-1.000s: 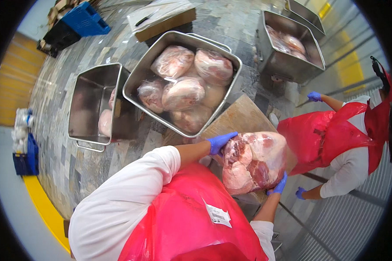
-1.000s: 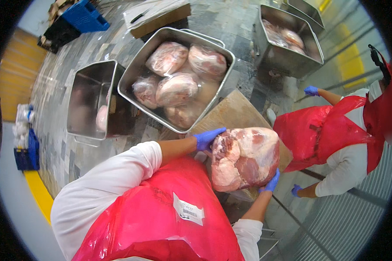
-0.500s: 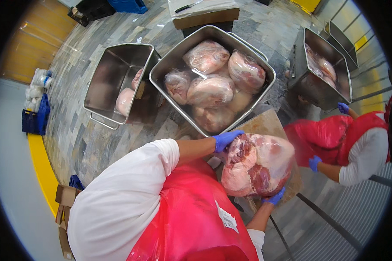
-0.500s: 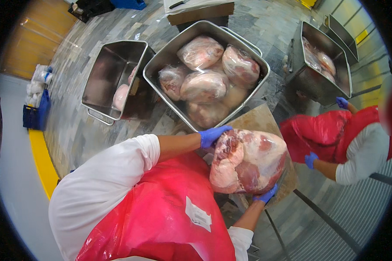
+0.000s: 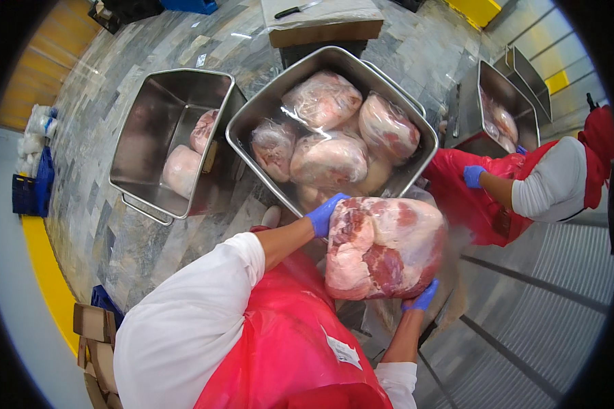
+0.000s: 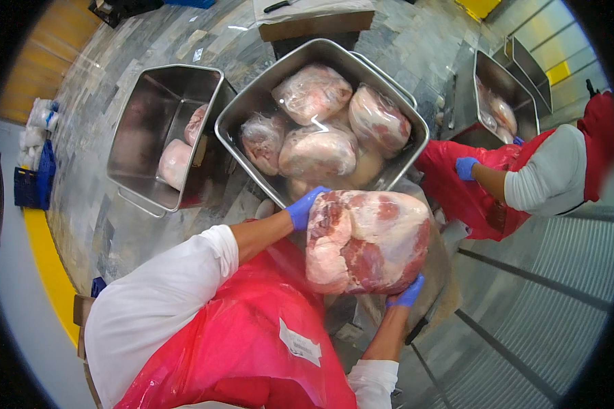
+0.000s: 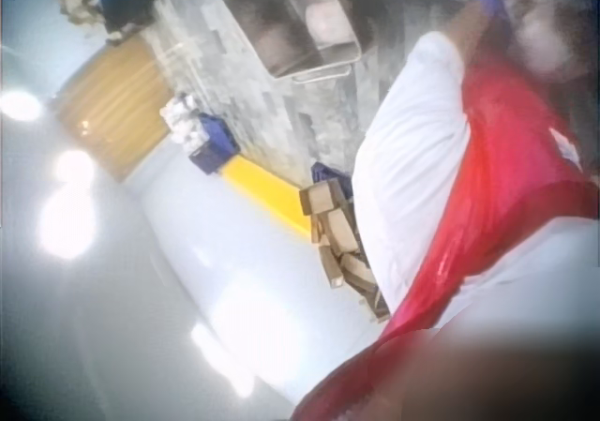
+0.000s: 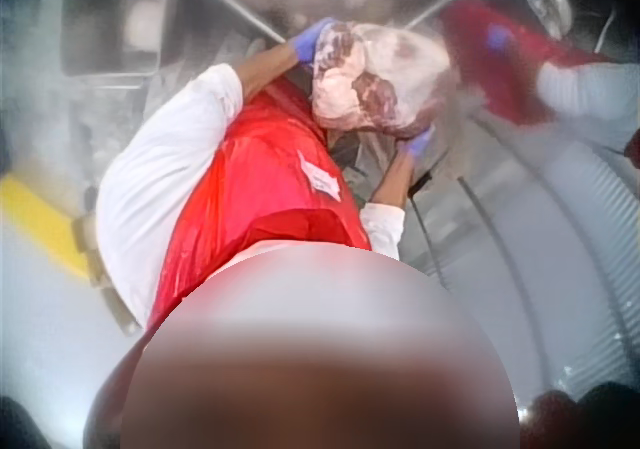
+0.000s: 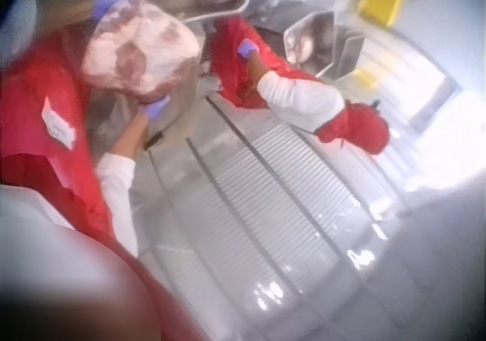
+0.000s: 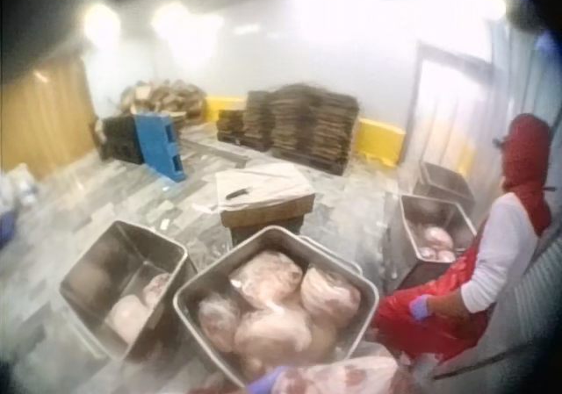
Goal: The person removes vacuum-sealed packages of raw meat from a metal bin and places them on a cutting board. They then open the plastic packaging by hand and transfer the meat to another bin. The process is repeated for multiple packages.
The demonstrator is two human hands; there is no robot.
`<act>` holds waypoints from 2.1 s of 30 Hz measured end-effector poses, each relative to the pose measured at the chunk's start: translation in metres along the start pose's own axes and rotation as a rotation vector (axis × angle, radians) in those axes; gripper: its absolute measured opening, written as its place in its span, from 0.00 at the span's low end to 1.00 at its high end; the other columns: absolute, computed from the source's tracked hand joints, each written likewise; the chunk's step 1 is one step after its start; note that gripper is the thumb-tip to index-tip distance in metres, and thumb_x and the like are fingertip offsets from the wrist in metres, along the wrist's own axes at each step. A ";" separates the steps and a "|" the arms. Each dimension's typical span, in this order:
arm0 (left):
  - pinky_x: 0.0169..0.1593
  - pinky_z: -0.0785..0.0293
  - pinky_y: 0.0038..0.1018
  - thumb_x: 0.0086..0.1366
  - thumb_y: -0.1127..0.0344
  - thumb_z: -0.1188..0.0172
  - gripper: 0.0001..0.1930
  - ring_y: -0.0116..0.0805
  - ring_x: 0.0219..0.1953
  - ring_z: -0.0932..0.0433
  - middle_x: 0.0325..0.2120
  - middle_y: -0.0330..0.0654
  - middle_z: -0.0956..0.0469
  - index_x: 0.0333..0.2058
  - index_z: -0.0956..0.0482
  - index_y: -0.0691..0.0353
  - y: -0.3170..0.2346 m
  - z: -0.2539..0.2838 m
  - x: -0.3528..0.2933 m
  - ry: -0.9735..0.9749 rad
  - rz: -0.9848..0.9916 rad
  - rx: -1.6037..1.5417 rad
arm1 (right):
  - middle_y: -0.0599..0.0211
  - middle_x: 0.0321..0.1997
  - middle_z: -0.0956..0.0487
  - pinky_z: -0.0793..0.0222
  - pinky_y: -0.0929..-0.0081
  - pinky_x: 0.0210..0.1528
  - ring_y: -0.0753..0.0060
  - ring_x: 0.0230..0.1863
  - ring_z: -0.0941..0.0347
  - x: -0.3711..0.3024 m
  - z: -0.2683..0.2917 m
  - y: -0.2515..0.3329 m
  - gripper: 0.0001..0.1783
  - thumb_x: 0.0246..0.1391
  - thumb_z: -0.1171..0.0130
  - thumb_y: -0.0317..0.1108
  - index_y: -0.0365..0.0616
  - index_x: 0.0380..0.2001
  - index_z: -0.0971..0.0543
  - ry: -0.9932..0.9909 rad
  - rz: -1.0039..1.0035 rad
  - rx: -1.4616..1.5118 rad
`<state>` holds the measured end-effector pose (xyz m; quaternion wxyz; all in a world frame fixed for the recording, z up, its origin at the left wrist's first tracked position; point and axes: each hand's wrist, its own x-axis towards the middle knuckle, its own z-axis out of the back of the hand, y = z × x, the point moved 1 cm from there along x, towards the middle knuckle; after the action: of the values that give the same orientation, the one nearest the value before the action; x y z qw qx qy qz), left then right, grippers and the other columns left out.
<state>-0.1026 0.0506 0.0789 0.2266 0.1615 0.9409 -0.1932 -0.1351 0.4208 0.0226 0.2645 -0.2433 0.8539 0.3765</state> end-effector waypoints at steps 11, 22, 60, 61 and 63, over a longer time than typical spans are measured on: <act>0.34 0.20 0.30 0.69 0.58 0.54 0.16 0.31 0.26 0.21 0.26 0.40 0.20 0.35 0.20 0.61 0.105 0.082 -0.007 -0.288 -0.475 -0.102 | 0.65 0.61 0.27 0.34 0.58 0.63 0.58 0.62 0.31 0.156 0.013 -0.003 0.30 0.61 0.56 0.55 0.49 0.59 0.29 0.380 -0.316 -0.320; 0.59 0.28 0.42 0.73 0.41 0.62 0.30 0.40 0.50 0.23 0.53 0.43 0.24 0.61 0.33 0.56 0.145 0.106 -0.036 -0.300 -1.053 -0.235 | 0.75 0.46 0.23 0.33 0.75 0.37 0.77 0.39 0.29 0.161 -0.130 -0.021 0.32 0.59 0.46 0.49 0.56 0.66 0.34 0.824 -0.456 -0.943; 0.47 0.23 0.39 0.61 0.49 0.40 0.25 0.49 0.40 0.18 0.38 0.55 0.18 0.44 0.20 0.68 0.129 0.096 0.247 -0.714 -0.337 1.789 | 0.46 0.68 0.35 0.42 0.59 0.69 0.47 0.67 0.37 0.083 0.443 0.108 0.48 0.51 0.39 0.54 0.45 0.70 0.44 -0.316 0.011 -1.646; 0.47 0.24 0.39 0.60 0.48 0.40 0.26 0.51 0.41 0.18 0.39 0.56 0.18 0.44 0.20 0.67 0.130 0.107 0.242 -0.704 -0.255 1.785 | 0.47 0.69 0.36 0.42 0.59 0.70 0.47 0.68 0.38 0.087 0.449 0.103 0.48 0.52 0.40 0.54 0.46 0.70 0.44 -0.271 -0.098 -1.585; 0.48 0.24 0.41 0.60 0.48 0.40 0.26 0.52 0.42 0.18 0.42 0.57 0.19 0.45 0.20 0.67 0.127 0.141 0.213 -0.776 -0.084 1.774 | 0.49 0.70 0.37 0.43 0.59 0.70 0.49 0.69 0.39 0.086 0.451 0.089 0.46 0.53 0.42 0.56 0.47 0.70 0.42 -0.213 -0.227 -1.521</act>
<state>-0.1816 0.1459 -0.1781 0.3102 0.1651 0.3175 -0.8807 -0.1325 0.8035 -0.2458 0.1426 -0.4065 0.3005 0.8509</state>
